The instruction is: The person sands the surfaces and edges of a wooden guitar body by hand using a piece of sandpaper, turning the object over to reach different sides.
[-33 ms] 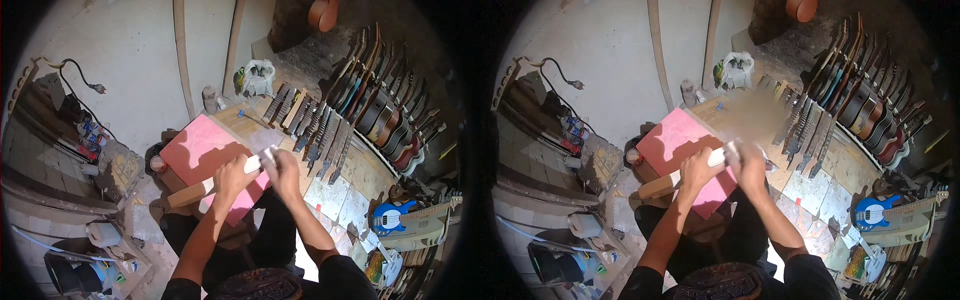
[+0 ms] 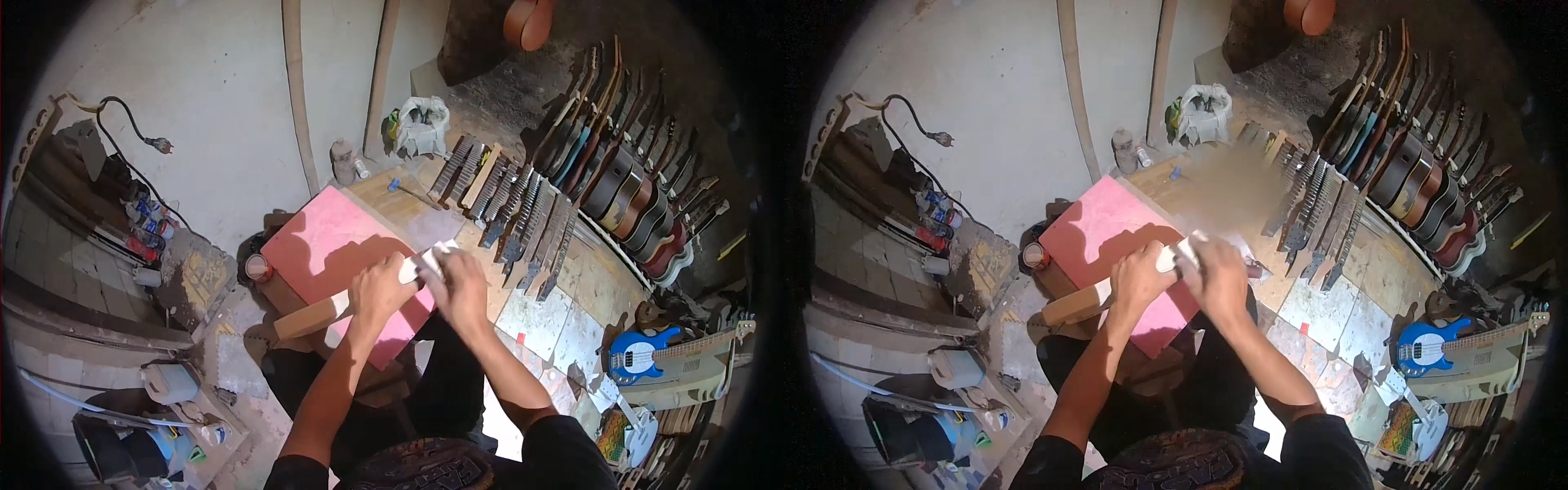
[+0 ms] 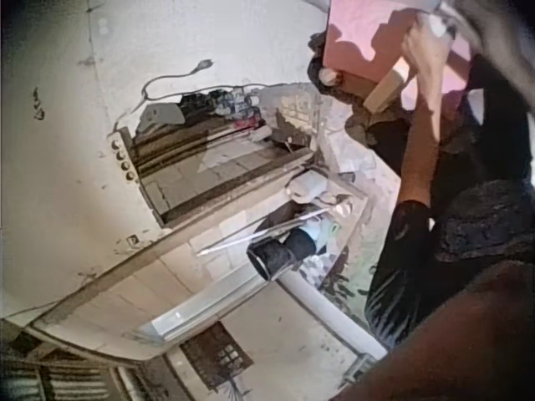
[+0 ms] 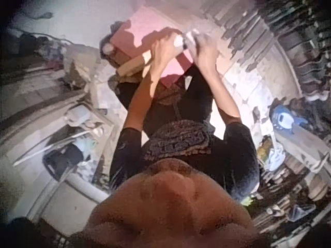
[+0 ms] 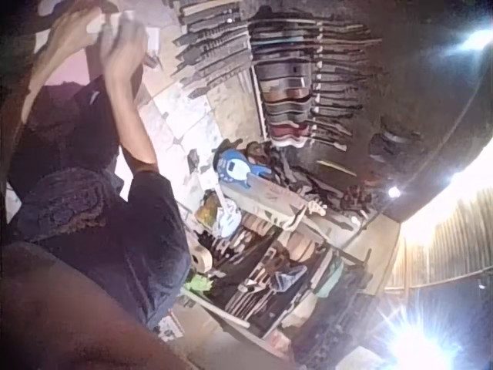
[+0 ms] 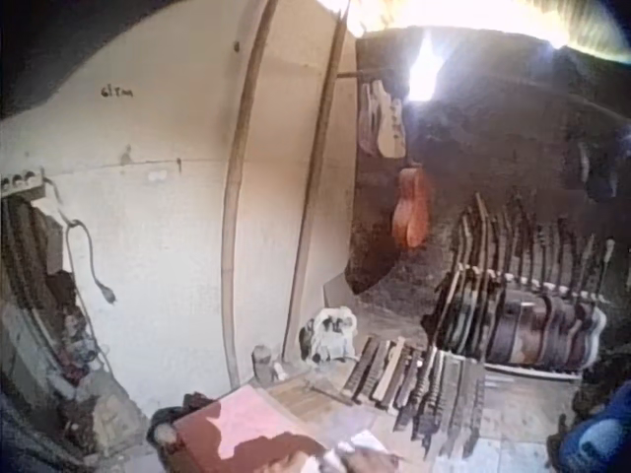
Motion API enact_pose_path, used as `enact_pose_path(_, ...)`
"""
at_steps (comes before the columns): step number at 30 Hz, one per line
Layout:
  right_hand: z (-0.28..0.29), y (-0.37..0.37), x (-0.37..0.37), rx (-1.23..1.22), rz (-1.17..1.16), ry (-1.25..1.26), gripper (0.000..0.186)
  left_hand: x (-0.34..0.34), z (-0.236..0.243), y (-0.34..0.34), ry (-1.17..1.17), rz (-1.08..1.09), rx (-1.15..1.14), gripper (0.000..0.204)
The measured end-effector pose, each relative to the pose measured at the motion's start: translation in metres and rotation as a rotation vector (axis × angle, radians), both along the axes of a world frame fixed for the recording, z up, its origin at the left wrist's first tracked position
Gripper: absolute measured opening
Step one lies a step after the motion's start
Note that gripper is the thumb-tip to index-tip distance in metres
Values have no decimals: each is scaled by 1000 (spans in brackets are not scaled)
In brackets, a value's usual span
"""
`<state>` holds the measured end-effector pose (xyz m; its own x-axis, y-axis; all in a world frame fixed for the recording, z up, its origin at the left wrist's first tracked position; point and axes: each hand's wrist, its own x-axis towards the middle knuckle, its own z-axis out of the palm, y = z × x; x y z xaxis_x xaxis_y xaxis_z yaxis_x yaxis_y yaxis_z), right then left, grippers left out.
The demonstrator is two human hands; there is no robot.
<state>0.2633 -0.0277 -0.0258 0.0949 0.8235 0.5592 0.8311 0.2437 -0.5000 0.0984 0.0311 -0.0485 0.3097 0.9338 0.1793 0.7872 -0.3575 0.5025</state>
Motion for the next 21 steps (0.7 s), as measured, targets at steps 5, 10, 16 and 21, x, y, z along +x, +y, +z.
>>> enact_pose_path(5,-51,47,66,-394,-74,785,32,12,7,0,6,-37,-63,56)
enact_pose_path(10,2,1,-1,-136,-81,123,36,1,5,4,2,3,-15,57)
enact_pose_path(16,-30,29,27,-291,-140,329,36,2,3,2,-10,-20,5,56)
enact_pose_path(21,-62,29,59,-288,-137,615,38,10,1,-6,-7,-36,8,54)
